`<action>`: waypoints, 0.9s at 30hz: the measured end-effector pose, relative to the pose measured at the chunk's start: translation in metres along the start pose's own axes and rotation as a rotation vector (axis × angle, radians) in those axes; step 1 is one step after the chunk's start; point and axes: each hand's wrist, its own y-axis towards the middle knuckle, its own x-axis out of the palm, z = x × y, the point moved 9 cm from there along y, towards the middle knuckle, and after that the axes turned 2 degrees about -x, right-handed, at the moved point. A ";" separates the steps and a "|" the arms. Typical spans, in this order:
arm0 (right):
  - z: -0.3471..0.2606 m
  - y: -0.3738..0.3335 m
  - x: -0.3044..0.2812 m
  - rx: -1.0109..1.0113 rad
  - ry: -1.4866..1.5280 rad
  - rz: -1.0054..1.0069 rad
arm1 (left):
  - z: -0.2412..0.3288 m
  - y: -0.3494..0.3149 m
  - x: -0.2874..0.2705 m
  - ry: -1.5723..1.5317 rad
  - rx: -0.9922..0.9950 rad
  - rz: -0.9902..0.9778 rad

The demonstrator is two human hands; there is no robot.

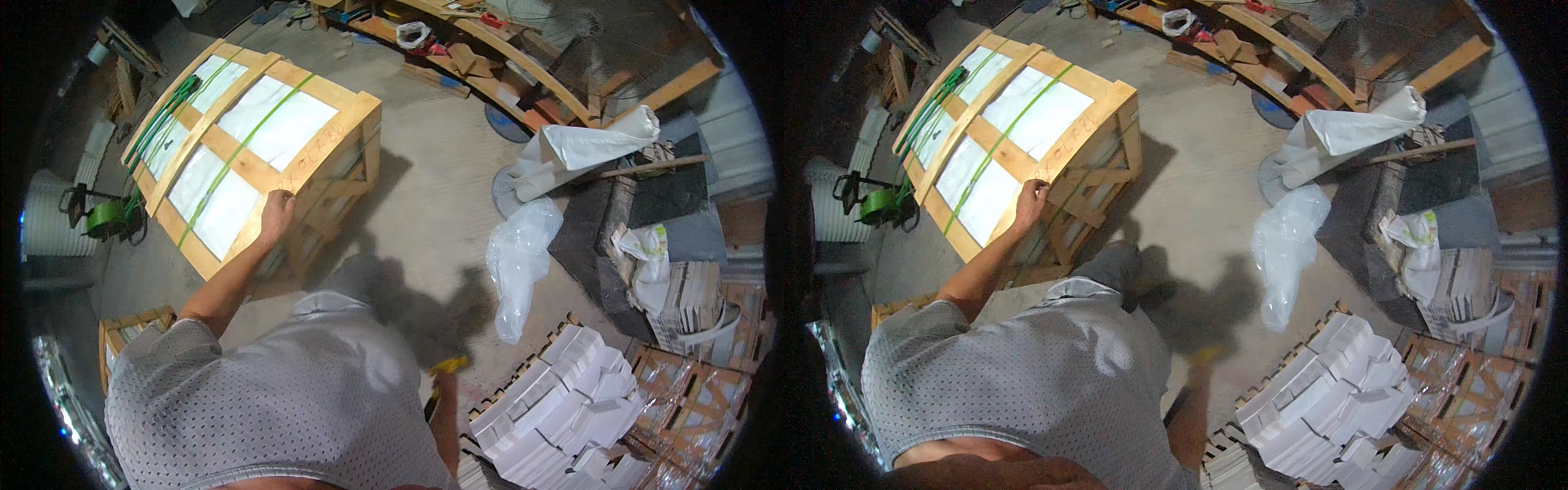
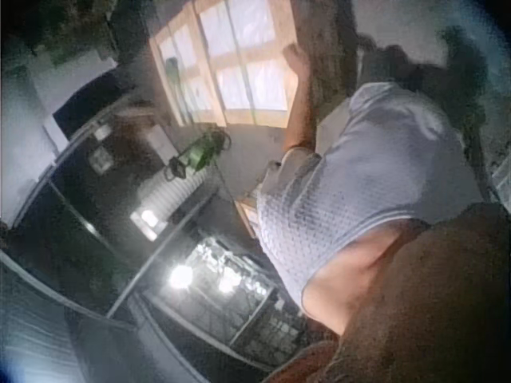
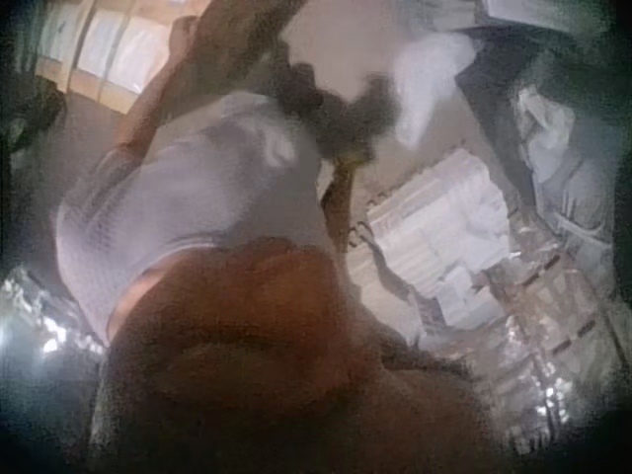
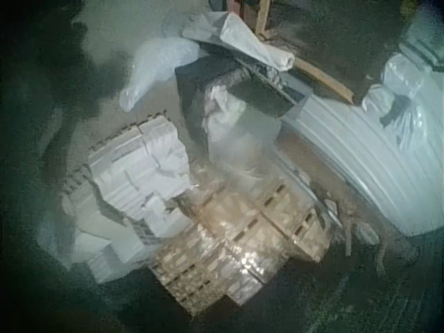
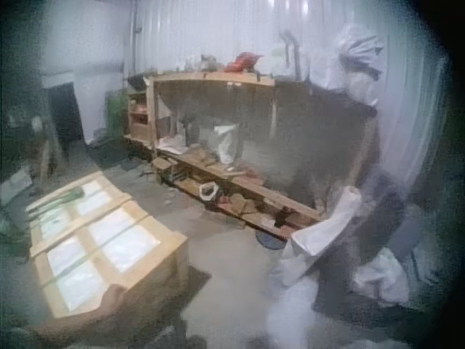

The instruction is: The person uses a green manual strapping tool to wrap and tension green straps around a wooden crate. They then use a yellow strap cutter to trim the excess strap and secure the crate.

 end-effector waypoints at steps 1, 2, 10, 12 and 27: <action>-0.045 0.025 -0.002 -0.058 0.024 -0.041 | 0.002 0.003 0.002 0.005 -0.040 0.003; -0.093 0.045 0.003 -0.110 0.044 -0.088 | 0.010 0.007 0.003 -0.010 -0.016 0.013; -0.400 0.123 0.200 -0.079 0.502 -0.103 | 0.097 0.054 0.092 0.008 -0.029 -0.325; -0.439 0.140 0.274 -0.116 0.639 -0.233 | 0.119 0.064 0.150 -0.214 -0.219 -0.691; -0.465 0.244 0.573 0.405 0.431 -0.081 | 0.171 0.182 0.213 -0.229 -0.611 -1.343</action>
